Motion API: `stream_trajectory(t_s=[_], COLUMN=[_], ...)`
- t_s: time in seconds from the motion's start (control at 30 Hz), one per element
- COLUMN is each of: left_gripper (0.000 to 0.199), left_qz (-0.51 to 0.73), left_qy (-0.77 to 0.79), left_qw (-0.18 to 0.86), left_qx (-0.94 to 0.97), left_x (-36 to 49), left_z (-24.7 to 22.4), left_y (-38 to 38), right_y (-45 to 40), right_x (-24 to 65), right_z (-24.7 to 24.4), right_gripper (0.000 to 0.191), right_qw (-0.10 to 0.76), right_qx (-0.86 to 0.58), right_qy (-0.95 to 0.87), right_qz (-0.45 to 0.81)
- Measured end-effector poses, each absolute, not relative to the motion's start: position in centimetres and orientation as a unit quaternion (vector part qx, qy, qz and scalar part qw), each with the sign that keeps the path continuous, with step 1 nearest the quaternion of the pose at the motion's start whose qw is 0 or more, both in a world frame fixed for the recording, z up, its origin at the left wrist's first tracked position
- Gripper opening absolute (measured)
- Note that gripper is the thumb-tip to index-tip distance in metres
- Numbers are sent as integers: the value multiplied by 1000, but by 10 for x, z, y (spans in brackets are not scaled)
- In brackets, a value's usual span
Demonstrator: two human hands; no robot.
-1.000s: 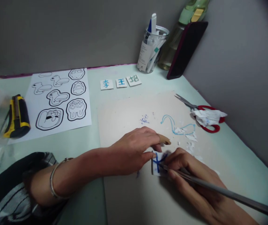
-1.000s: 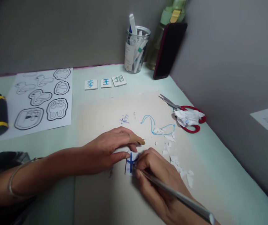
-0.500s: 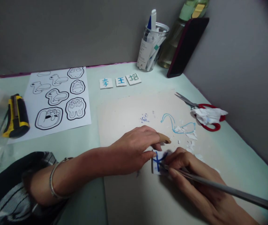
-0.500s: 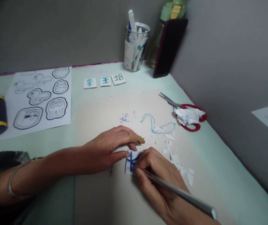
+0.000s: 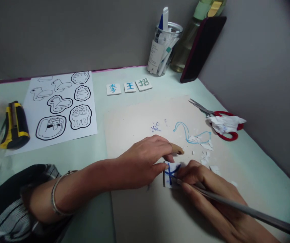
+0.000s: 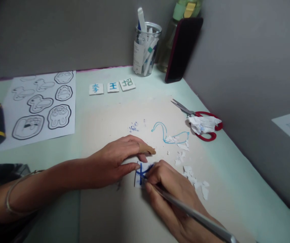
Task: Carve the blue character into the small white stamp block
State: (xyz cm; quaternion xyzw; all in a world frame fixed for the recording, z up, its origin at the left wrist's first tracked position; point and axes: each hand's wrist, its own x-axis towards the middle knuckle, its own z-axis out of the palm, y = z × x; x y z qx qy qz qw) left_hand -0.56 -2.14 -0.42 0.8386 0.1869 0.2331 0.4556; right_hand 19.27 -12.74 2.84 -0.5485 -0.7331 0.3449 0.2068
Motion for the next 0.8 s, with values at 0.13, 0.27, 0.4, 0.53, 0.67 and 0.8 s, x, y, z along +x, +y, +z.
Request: stream_trajectory(t_s=[0.13,0.27,0.4,0.53,0.67,0.8], left_gripper=[34,35,36,36,34,36], left_qz=[234,232,230,230,230,233], left_qy=[185,187,189,188,187,185], left_qw=[454,454,454,454,451,447], left_qx=[840,840,840,840,842,844], left_x=[-6,-7,-7,-6,-6,-6], left_z=[-5,-5,-5,-5,-6,-7], left_y=[-22,-21,-21,-22,-21,-21], right_y=[-128,-128,-128,-128,-129,-130], right_x=[193,194,195,196,198,196], right_z=[27,26,27,26,25,25], right_gripper=[18,18,17,17,16,15], right_qw=[211,212,210,211,214,220], right_qx=[-545,-542,-542,-532,-526,-531], right_qy=[-730,-733,-734,-736,-736,-733], right_qz=[354,353,353,361,370,363])
